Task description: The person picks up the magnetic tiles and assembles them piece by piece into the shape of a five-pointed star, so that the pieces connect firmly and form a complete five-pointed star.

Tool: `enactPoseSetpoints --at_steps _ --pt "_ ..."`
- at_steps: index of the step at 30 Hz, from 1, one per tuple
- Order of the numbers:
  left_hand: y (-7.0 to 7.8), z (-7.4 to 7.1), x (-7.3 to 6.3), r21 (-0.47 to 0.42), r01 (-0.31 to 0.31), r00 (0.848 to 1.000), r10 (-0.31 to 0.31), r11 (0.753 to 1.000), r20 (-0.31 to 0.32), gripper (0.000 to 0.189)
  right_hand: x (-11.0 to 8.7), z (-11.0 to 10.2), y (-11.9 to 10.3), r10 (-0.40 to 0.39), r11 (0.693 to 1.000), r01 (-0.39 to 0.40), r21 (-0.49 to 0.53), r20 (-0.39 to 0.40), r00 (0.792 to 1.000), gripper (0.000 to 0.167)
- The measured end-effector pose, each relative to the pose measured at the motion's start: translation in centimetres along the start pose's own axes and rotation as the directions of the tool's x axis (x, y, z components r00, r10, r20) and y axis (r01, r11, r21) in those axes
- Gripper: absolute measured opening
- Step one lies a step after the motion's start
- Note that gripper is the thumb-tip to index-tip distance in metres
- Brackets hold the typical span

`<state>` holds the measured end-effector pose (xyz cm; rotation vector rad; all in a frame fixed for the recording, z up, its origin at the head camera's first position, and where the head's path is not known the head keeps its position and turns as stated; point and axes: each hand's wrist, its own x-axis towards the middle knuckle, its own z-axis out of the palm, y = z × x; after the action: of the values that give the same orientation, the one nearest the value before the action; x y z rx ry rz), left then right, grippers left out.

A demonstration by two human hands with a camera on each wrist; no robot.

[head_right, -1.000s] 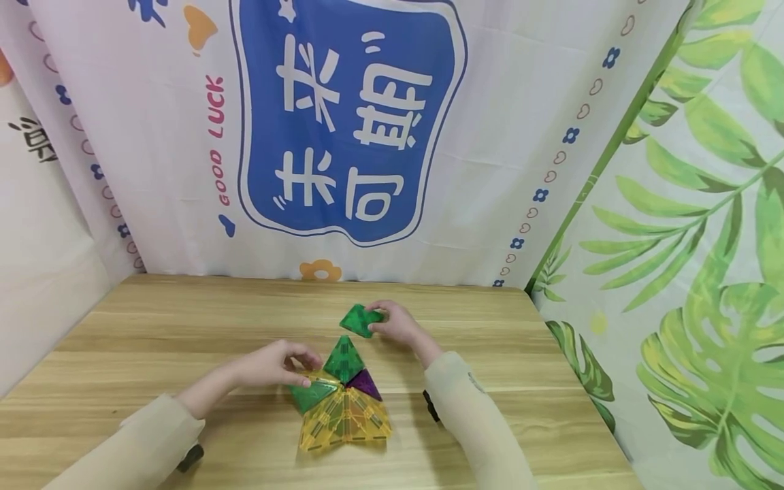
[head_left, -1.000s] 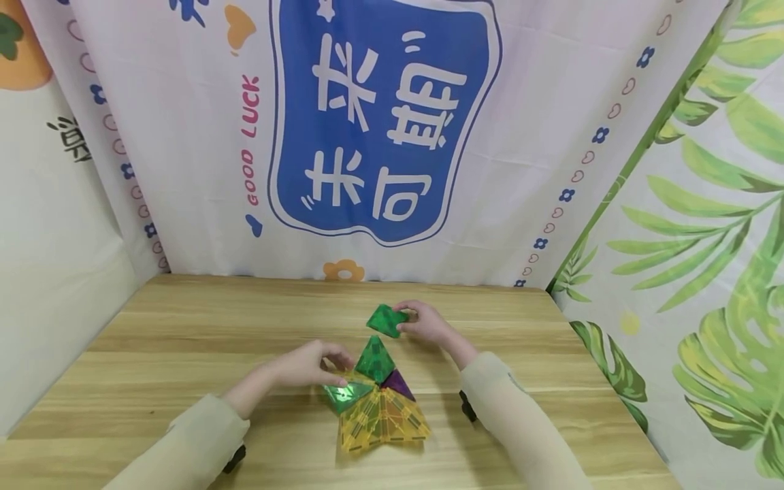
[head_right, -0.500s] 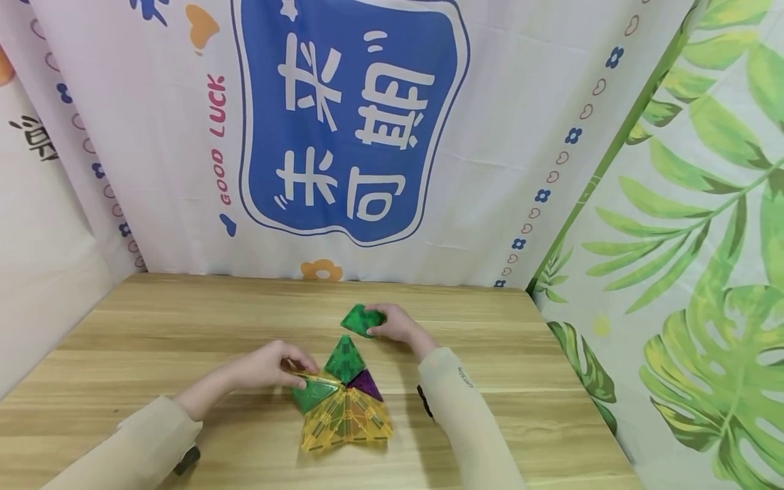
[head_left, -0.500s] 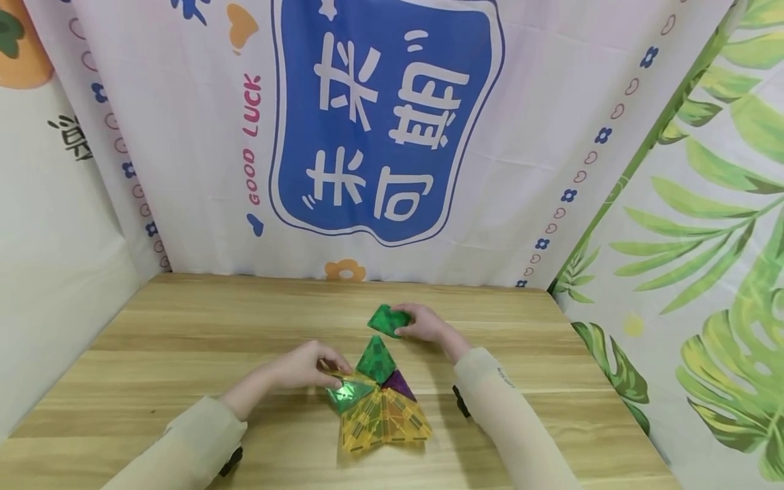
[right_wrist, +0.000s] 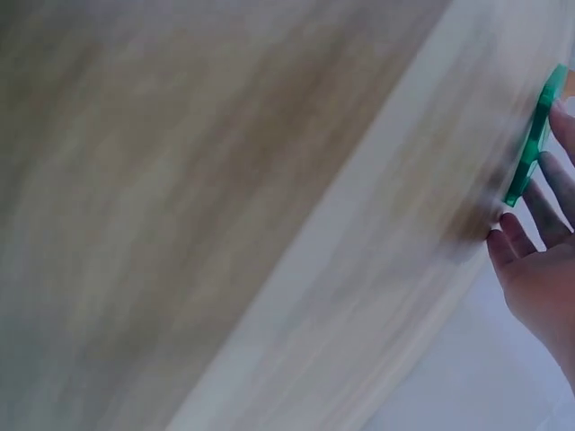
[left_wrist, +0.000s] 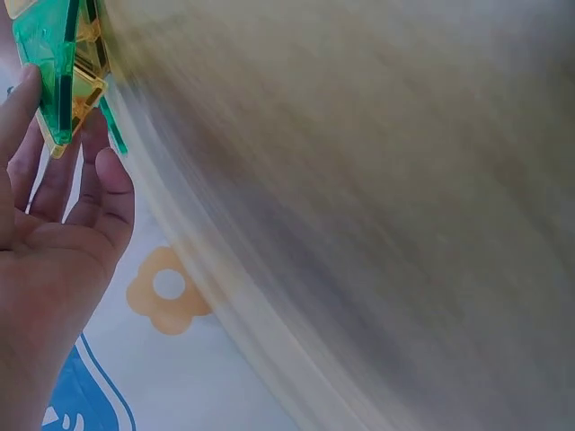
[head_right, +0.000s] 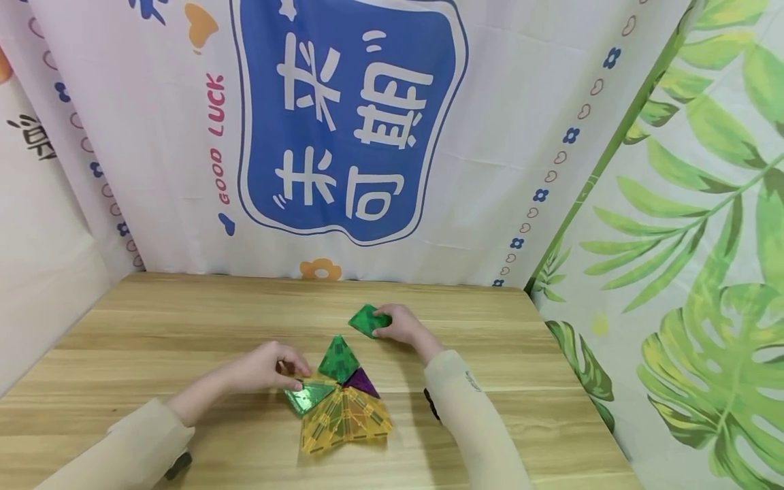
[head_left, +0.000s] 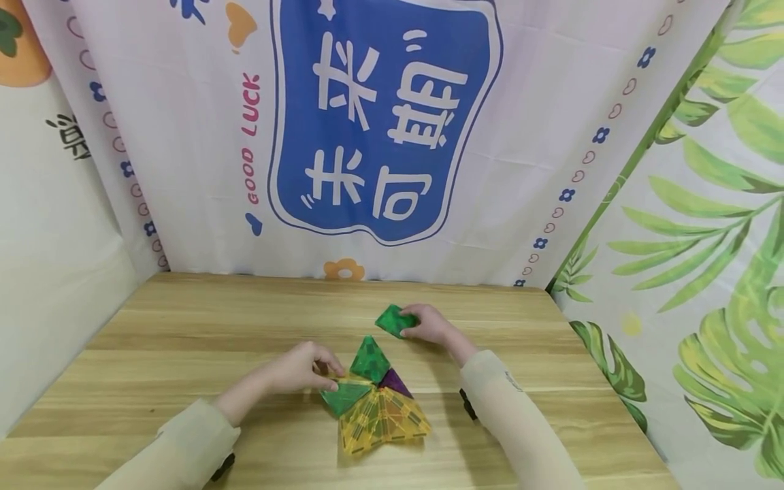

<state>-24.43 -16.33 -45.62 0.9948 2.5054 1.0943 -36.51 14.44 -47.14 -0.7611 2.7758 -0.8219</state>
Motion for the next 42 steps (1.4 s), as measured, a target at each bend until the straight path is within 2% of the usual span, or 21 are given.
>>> enactPoseSetpoints --at_steps 6,12,15,19,22,25,29,34,42 --pt "0.2 0.1 -0.4 0.024 -0.023 0.999 0.024 0.999 -0.024 0.018 -1.1 -0.5 0.3 0.057 0.998 -0.057 0.004 -0.024 0.998 0.050" --pt "0.9 0.3 -0.8 0.027 0.011 0.999 -0.009 1.000 -0.053 0.018 -2.4 -1.1 0.6 0.149 0.988 -0.147 0.050 -0.048 0.988 0.059" --pt "1.2 0.5 -0.9 0.044 0.013 0.997 -0.010 0.999 -0.075 0.016 -2.9 -1.5 1.1 0.158 0.985 -0.154 0.073 -0.052 0.986 0.065" --pt "1.3 0.6 -0.9 0.067 -0.004 0.996 0.010 0.998 -0.085 0.013 -3.4 -2.1 2.0 0.134 0.988 -0.133 0.081 -0.009 0.991 0.074" --pt "1.3 0.5 -0.9 0.080 -0.011 0.997 0.017 0.997 -0.073 0.013 -3.9 -2.6 2.6 0.143 0.987 -0.147 0.065 0.059 0.988 0.081" --pt "1.3 0.4 -0.7 0.128 -0.021 0.998 0.029 0.992 -0.060 0.022 -4.4 -3.1 2.6 0.180 0.982 -0.186 0.036 0.128 0.975 0.085" --pt "1.4 0.4 -0.1 0.223 -0.027 0.997 0.043 0.974 -0.069 0.047 -4.6 -3.8 2.2 0.190 0.982 -0.190 -0.022 0.191 0.963 0.086" --pt "1.7 0.4 1.3 0.227 -0.022 0.999 0.032 0.974 -0.043 0.072 -4.4 -4.2 2.0 0.186 0.982 -0.173 -0.075 0.230 0.955 0.084" --pt "1.8 0.6 3.0 0.241 -0.074 0.996 0.058 0.968 0.074 0.079 -4.1 -4.1 2.1 0.199 0.980 -0.194 -0.045 0.217 0.956 0.081"
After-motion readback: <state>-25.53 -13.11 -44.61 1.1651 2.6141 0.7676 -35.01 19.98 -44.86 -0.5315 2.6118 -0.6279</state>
